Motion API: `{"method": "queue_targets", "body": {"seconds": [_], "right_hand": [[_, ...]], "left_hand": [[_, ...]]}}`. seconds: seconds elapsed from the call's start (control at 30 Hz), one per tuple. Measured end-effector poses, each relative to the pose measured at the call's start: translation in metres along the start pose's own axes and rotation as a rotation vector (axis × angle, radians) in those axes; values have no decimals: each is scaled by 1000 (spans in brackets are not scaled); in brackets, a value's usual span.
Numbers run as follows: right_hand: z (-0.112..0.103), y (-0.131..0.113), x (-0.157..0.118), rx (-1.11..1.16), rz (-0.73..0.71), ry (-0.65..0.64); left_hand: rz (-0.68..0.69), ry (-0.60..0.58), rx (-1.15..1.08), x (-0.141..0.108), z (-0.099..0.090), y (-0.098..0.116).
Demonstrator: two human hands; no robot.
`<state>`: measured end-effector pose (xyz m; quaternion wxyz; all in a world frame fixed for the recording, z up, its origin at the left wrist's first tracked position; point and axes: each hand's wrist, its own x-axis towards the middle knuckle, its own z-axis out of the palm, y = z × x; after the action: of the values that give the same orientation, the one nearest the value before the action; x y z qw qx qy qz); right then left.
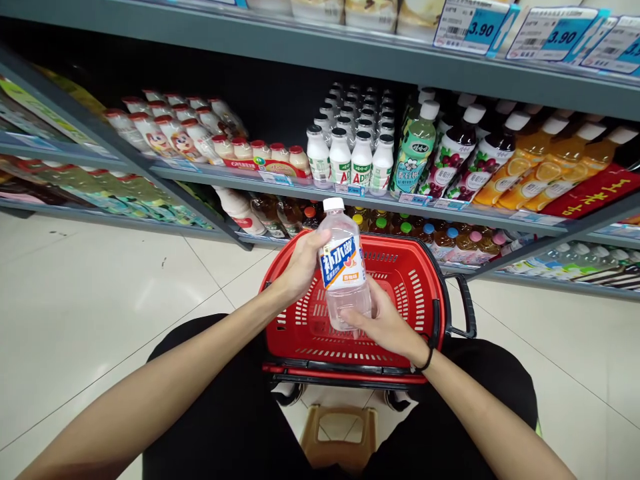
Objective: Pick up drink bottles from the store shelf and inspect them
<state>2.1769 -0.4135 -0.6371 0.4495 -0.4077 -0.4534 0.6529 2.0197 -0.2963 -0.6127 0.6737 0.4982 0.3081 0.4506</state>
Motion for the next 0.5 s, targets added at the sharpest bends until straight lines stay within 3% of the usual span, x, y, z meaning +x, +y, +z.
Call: {"method": "queue_targets", "body": {"seconds": [0.13, 0.27, 0.33, 0.5], "right_hand": [[0, -2, 1, 183, -36, -108], [7, 1, 2, 333, 28, -182], [10, 4, 3, 282, 9, -106], [5, 10, 3, -11, -173, 236]], "left_hand": [[38, 70, -54, 5, -5, -6], [57, 89, -169, 9, -4, 0], [26, 93, -189, 9, -3, 7], [-26, 5, -197, 10, -6, 18]]}}
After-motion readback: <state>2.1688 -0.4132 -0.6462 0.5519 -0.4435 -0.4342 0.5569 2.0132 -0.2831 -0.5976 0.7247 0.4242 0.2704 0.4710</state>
